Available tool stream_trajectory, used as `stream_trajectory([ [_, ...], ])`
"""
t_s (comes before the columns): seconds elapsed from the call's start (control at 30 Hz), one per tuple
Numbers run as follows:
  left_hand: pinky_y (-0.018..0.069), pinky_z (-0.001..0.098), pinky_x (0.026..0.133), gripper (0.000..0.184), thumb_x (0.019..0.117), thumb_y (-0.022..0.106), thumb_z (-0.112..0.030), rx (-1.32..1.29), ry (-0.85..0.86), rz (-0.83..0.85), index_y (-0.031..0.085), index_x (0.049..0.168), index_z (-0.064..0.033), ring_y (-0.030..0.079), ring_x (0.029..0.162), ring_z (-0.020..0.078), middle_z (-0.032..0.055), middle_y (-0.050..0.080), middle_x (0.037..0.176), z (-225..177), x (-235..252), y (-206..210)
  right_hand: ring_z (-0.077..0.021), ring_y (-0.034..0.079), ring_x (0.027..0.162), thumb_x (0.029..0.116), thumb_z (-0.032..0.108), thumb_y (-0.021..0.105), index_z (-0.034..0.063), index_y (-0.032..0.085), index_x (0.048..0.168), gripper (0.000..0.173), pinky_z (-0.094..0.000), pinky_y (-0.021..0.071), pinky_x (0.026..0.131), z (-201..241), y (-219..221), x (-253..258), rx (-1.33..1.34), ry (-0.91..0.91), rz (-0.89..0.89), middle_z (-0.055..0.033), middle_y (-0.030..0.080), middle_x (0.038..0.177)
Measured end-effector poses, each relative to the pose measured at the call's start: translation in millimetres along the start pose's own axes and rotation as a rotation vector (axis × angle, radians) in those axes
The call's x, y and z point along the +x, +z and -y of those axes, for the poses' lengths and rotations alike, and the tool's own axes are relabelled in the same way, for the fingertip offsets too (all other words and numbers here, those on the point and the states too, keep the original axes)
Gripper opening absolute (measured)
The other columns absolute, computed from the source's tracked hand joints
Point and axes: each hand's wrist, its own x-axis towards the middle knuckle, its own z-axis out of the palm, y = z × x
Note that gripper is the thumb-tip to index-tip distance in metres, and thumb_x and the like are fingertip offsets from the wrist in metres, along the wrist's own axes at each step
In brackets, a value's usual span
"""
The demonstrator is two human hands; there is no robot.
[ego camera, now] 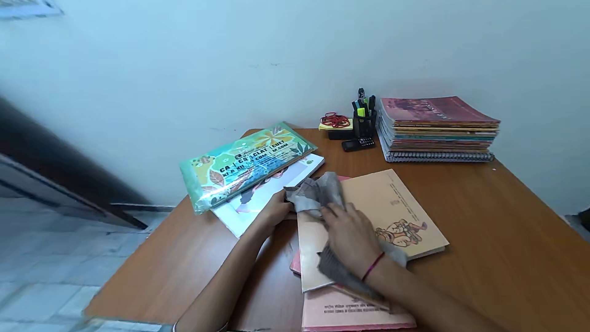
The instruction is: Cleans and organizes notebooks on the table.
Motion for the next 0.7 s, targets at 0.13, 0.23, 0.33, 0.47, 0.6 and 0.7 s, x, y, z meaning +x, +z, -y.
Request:
stream_trajectory([
  [0.13,0.0564,0.0315,0.072,0.036,0.1030,0.056,-0.002,-0.026,-0.009,0.034,0.051,0.138,-0.0007,0.066,0.081,0.0161,0.0145,0.066,0.106,0.1,3.8,0.7,-0.0413,0.056,0.129,0.1034,0.005,0.051,0.0108,0.063,0.142,0.041,-0.0580,0.0477,0.099,-68.6,-12.9,3.3,-0.011,0.199,-0.188,-0.0130,0.060,0.145],
  [0.23,0.0557,0.0298,0.069,0.036,0.1033,0.056,-0.003,-0.038,-0.017,0.033,0.051,0.139,-0.0007,0.065,0.078,0.0150,0.0139,0.066,0.104,-0.9,2.6,0.0,-0.0478,0.056,0.127,0.1035,0.004,0.052,0.0046,0.064,0.139,0.038,-0.0646,0.0472,0.096,-123.9,-21.5,3.5,-0.003,0.377,-0.332,-0.0187,0.060,0.143],
  [0.33,0.0565,0.0304,0.069,0.037,0.1032,0.056,-0.002,-0.052,-0.026,0.031,0.050,0.140,-0.0007,0.066,0.078,0.0158,0.0144,0.066,0.104,-1.6,2.7,0.1,-0.0501,0.056,0.126,0.1028,0.003,0.054,0.0032,0.062,0.141,0.039,-0.0664,0.0468,0.096,-151.1,-24.2,-0.9,-0.020,0.476,-0.365,-0.0212,0.060,0.142],
  [0.47,0.0559,0.0300,0.069,0.037,0.1032,0.056,-0.002,-0.027,-0.033,0.041,0.050,0.139,0.0001,0.065,0.077,0.0155,0.0144,0.065,0.102,-3.1,4.7,-1.1,-0.0493,0.057,0.125,0.1016,0.004,0.056,-0.0005,0.062,0.140,0.039,-0.0619,0.0489,0.096,-114.2,-21.0,2.1,-0.066,0.403,-0.373,-0.0261,0.062,0.136],
  [0.6,0.0568,0.0299,0.071,0.037,0.1030,0.056,-0.001,-0.024,-0.027,0.046,0.050,0.140,0.0005,0.066,0.079,0.0157,0.0145,0.065,0.103,-5.0,2.2,-2.0,-0.0431,0.057,0.127,0.1010,0.003,0.051,0.0006,0.058,0.144,0.044,-0.0532,0.0502,0.099,-36.5,-0.7,2.2,-0.086,0.121,-0.187,-0.0242,0.060,0.138],
  [0.7,0.0536,0.0344,0.082,0.037,0.1001,0.055,0.003,0.003,0.066,0.038,0.052,0.137,0.0027,0.064,0.091,0.0166,0.0162,0.065,0.112,0.7,-0.9,-5.1,-0.0413,0.068,0.114,0.0907,-0.005,0.059,-0.0019,0.065,0.134,0.044,-0.0495,0.0573,0.087,7.1,24.6,-7.2,-0.111,-0.203,-0.280,-0.0240,0.067,0.130],
])
